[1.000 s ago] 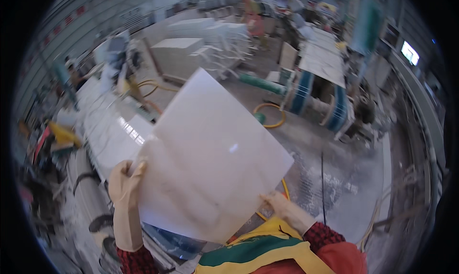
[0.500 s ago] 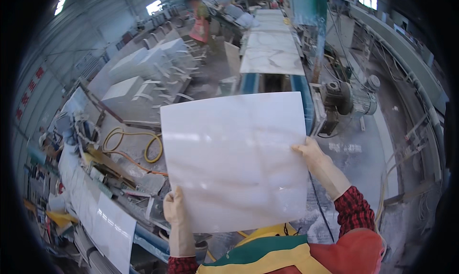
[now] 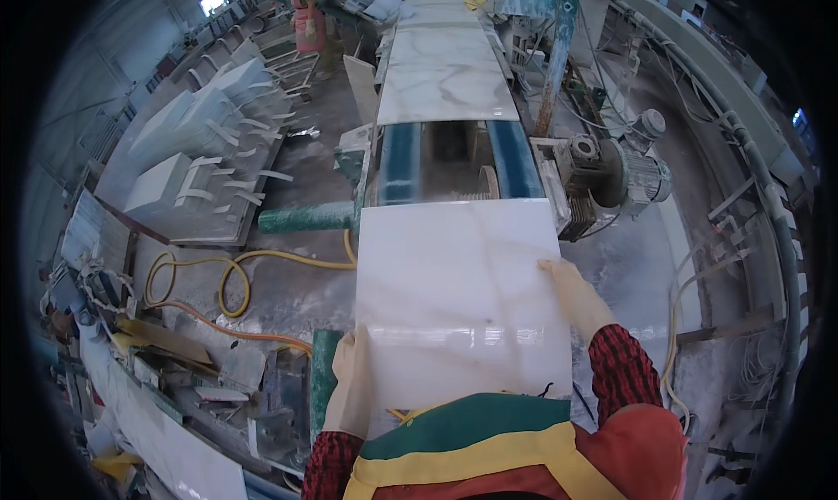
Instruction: The person repeatedly picks up large white marble-like slabs from a conveyor, wipes their surfaces with gloved hands, and places them back onto the conveyor. The task is performed one at a time in a repetitive loop within a factory setting.
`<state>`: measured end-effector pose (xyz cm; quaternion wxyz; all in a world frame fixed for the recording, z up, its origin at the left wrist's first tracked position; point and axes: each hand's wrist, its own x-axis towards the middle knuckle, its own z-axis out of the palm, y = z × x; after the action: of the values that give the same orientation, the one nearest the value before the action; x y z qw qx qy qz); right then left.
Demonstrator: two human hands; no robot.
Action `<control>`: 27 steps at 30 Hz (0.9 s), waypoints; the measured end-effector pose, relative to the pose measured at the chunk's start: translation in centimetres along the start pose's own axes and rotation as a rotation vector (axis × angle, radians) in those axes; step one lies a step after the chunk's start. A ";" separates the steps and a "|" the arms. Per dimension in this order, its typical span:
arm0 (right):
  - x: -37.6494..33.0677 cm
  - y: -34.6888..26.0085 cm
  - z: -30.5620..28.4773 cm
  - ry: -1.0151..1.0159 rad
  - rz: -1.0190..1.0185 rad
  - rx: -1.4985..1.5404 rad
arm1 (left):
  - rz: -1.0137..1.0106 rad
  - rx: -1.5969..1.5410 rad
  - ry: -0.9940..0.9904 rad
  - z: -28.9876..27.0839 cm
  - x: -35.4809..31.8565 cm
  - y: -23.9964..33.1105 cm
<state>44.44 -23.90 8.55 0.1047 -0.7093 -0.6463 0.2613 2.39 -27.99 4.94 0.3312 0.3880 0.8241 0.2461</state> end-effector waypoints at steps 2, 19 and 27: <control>1.9 -0.7 -0.5 0.028 0.000 0.057 | 0.110 0.045 -0.008 0.6 3.0 0.6; 10.1 12.0 7.1 -0.056 0.576 1.424 | 0.116 0.106 -0.289 2.5 17.9 6.6; 2.8 7.8 9.6 0.060 0.041 0.469 | -0.088 -0.474 -0.505 4.8 24.7 6.8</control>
<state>46.36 -24.11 -3.96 0.2804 -0.6860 -0.5498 0.3854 -2.64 -3.50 -2.49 0.6158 0.3131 0.6519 0.3126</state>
